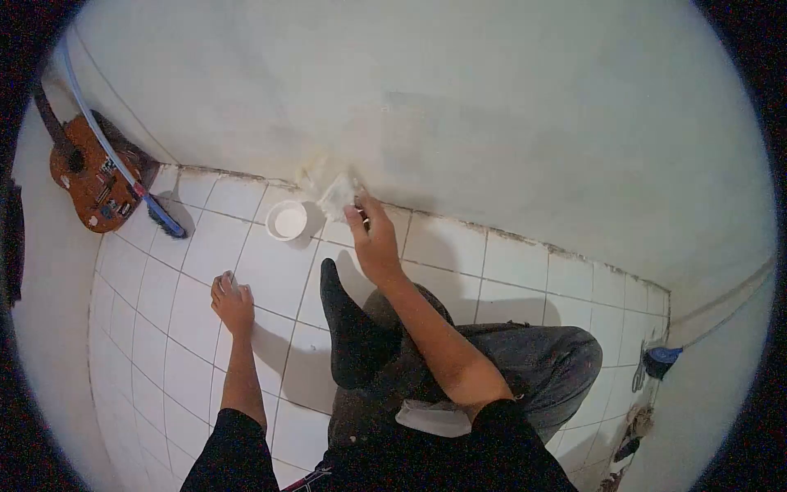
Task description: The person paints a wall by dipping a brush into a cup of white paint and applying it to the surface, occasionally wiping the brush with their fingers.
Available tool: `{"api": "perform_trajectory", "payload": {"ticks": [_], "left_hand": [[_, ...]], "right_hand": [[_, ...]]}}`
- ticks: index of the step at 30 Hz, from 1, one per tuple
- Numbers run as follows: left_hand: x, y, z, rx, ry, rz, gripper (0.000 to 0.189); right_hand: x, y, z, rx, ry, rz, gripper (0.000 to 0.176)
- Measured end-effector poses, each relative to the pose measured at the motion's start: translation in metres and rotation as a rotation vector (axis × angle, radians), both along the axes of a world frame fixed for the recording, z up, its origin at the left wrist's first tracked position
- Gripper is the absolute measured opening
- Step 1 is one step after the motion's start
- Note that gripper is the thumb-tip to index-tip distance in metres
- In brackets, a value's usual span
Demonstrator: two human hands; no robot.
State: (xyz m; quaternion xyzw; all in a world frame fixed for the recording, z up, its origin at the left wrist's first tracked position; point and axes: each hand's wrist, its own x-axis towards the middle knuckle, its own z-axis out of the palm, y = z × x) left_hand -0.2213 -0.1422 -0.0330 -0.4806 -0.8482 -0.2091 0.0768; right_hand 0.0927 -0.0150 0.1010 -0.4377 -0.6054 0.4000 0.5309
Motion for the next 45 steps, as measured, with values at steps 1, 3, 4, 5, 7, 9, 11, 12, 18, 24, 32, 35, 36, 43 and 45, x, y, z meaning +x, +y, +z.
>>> {"api": "perform_trajectory", "payload": {"ticks": [1,3,4,5,7,9,11,12,18,24,32,35,36,43,45], "left_hand": [[-0.001,0.0,0.0,0.006,-0.002,0.003,0.05],[-0.003,0.0,-0.001,-0.033,-0.002,-0.004,0.053],[-0.003,-0.001,-0.002,-0.029,-0.005,-0.005,0.053],[-0.004,-0.001,-0.002,-0.018,0.003,-0.008,0.053],[-0.003,-0.002,-0.003,-0.006,0.006,-0.012,0.053],[-0.004,-0.001,-0.003,-0.026,0.015,0.002,0.053],[-0.005,-0.001,-0.003,-0.01,-0.002,-0.008,0.053],[-0.005,-0.003,-0.004,-0.002,-0.015,-0.02,0.052],[-0.003,-0.002,0.0,0.029,-0.016,-0.02,0.051],[-0.003,-0.001,0.0,0.031,0.015,0.002,0.047],[-0.004,-0.003,-0.003,0.035,0.018,-0.01,0.049],[-0.005,-0.001,-0.001,0.034,0.003,-0.002,0.049],[-0.004,-0.002,-0.001,0.035,-0.016,-0.007,0.049],[-0.005,0.0,-0.003,0.024,-0.001,0.004,0.048],[-0.006,-0.001,-0.005,0.031,0.024,0.011,0.048]], "right_hand": [[0.003,0.005,-0.001,-0.083,-0.012,0.003,0.04],[0.003,0.014,0.006,-0.062,0.025,-0.008,0.037],[0.003,0.018,0.011,-0.052,0.066,-0.022,0.035],[-0.002,0.025,0.013,0.003,0.172,-0.025,0.031],[-0.009,0.035,0.018,-0.007,0.243,-0.055,0.029],[-0.012,0.046,0.023,-0.014,0.314,-0.079,0.026],[-0.014,0.058,0.025,-0.059,0.353,-0.142,0.021],[-0.014,0.066,0.021,-0.058,0.348,-0.137,0.021],[-0.02,0.081,0.016,-0.045,0.294,-0.275,0.019],[-0.036,0.052,0.012,-0.257,0.474,-0.21,0.024],[-0.027,0.03,0.039,-0.167,0.384,-0.198,0.02],[-0.024,0.055,0.051,-0.057,0.358,-0.13,0.02],[-0.024,0.06,0.047,-0.058,0.357,-0.131,0.02],[-0.031,0.032,0.004,-0.334,0.384,-0.134,0.027],[-0.031,0.017,-0.011,-0.222,0.316,-0.16,0.03]]}}
